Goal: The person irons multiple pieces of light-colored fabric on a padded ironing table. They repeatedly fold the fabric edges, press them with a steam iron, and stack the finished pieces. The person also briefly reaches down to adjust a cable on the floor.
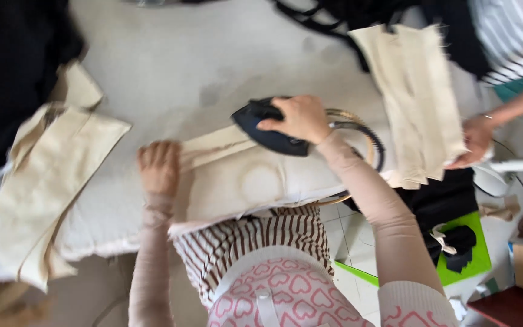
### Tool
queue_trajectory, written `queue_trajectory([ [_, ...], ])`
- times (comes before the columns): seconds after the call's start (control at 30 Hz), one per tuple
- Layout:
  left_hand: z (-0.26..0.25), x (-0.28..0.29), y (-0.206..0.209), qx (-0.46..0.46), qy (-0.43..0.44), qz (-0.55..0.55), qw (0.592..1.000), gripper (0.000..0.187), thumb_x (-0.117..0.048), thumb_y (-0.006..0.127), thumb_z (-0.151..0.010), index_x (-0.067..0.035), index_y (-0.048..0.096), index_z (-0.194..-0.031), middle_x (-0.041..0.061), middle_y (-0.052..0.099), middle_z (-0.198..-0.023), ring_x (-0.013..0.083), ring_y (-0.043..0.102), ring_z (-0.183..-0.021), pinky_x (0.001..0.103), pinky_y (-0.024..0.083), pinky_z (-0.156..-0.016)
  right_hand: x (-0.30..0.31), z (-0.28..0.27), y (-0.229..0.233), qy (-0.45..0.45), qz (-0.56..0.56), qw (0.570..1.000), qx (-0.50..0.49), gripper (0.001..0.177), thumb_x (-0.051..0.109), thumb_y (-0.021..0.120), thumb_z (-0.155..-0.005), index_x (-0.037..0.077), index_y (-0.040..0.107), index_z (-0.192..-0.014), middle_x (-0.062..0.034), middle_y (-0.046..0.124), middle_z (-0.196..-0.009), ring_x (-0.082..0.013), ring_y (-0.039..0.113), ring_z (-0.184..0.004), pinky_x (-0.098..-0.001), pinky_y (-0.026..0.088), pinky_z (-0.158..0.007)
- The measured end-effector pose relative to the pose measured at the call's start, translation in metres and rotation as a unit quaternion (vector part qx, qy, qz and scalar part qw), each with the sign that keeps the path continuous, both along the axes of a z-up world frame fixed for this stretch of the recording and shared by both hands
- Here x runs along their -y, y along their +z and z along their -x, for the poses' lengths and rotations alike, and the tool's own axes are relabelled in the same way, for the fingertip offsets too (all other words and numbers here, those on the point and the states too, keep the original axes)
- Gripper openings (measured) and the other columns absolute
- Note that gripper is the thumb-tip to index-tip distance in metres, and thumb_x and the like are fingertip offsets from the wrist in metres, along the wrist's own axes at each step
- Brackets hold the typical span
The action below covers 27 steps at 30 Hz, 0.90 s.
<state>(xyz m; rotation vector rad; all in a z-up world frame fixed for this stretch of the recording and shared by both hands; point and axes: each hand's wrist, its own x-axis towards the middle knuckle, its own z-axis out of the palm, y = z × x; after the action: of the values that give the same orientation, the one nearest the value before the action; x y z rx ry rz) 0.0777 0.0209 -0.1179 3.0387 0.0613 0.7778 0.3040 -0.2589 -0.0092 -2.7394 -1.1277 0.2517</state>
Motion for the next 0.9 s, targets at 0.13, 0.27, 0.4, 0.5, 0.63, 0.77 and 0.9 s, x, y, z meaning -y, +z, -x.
queue_trajectory([
  [0.13,0.013,-0.036,-0.017,0.000,0.031,-0.052,0.998,0.011,-0.018,0.060,-0.096,-0.025,0.068,-0.099,-0.005,0.063,-0.094,0.0165,0.063,-0.098,0.036,0.045,-0.095,0.005,0.003,-0.001,0.001,0.000,0.999,-0.032,0.070,0.083,0.049,-0.076,0.018,0.066,-0.098,-0.0151,0.072,-0.081,-0.0351,0.071,-0.089,-0.0464,0.053,-0.075],
  [0.27,0.013,-0.055,-0.039,0.002,0.007,-0.028,1.000,0.016,-0.030,0.050,-0.101,-0.028,0.067,-0.100,-0.007,0.061,-0.094,0.0134,0.062,-0.096,0.032,0.045,-0.093,0.009,-0.001,-0.008,-0.012,-0.013,0.999,-0.038,0.072,0.085,0.046,-0.075,0.018,0.065,-0.094,-0.0162,0.071,-0.081,-0.0358,0.071,-0.089,-0.0464,0.053,-0.075],
  [0.4,0.017,-0.060,-0.033,-0.026,-0.012,0.038,0.999,0.017,-0.023,0.053,-0.104,-0.017,0.069,-0.102,-0.001,0.069,-0.096,0.0208,0.064,-0.085,0.035,0.047,-0.075,0.009,-0.002,0.007,0.007,0.031,0.998,-0.045,0.081,0.086,0.033,-0.075,0.014,0.062,-0.097,-0.0091,0.068,-0.068,-0.0312,0.067,-0.064,-0.0460,0.050,-0.059],
  [0.5,0.020,-0.072,-0.040,-0.039,-0.036,0.076,0.996,0.020,-0.023,0.047,-0.104,-0.015,0.066,-0.103,0.001,0.063,-0.093,0.0237,0.059,-0.081,0.035,0.045,-0.072,0.009,-0.001,0.006,0.002,0.030,0.998,-0.051,0.082,0.086,0.032,-0.074,0.015,0.063,-0.101,-0.0095,0.068,-0.069,-0.0324,0.067,-0.066,-0.0474,0.050,-0.062],
  [0.63,0.023,-0.075,-0.044,-0.026,-0.066,0.101,0.992,0.009,-0.010,0.060,-0.095,-0.016,0.066,-0.093,-0.002,0.065,-0.094,0.0224,0.059,-0.081,0.033,0.046,-0.070,0.008,0.000,0.008,0.001,0.034,0.998,-0.051,0.080,0.085,0.031,-0.076,0.015,0.062,-0.097,-0.0097,0.069,-0.071,-0.0329,0.068,-0.068,-0.0480,0.050,-0.062],
  [0.77,0.022,-0.070,-0.033,0.014,-0.095,0.079,0.992,0.012,-0.002,0.060,-0.099,-0.010,0.067,-0.096,0.005,0.067,-0.106,0.0252,0.062,-0.085,0.035,0.049,-0.072,0.009,-0.002,0.004,0.005,0.025,0.999,-0.038,0.078,0.084,0.031,-0.078,0.014,0.061,-0.093,-0.0087,0.068,-0.068,-0.0320,0.067,-0.064,-0.0481,0.050,-0.060],
  [0.9,0.026,-0.073,-0.028,0.019,-0.098,0.017,0.995,0.017,-0.018,0.053,-0.103,-0.015,0.070,-0.106,0.006,0.066,-0.115,0.0273,0.063,-0.088,0.038,0.049,-0.072,0.009,-0.001,0.005,0.009,0.024,0.999,-0.048,0.076,0.083,0.030,-0.079,0.014,0.061,-0.092,-0.0061,0.069,-0.071,-0.0281,0.068,-0.064,-0.0443,0.052,-0.058],
])
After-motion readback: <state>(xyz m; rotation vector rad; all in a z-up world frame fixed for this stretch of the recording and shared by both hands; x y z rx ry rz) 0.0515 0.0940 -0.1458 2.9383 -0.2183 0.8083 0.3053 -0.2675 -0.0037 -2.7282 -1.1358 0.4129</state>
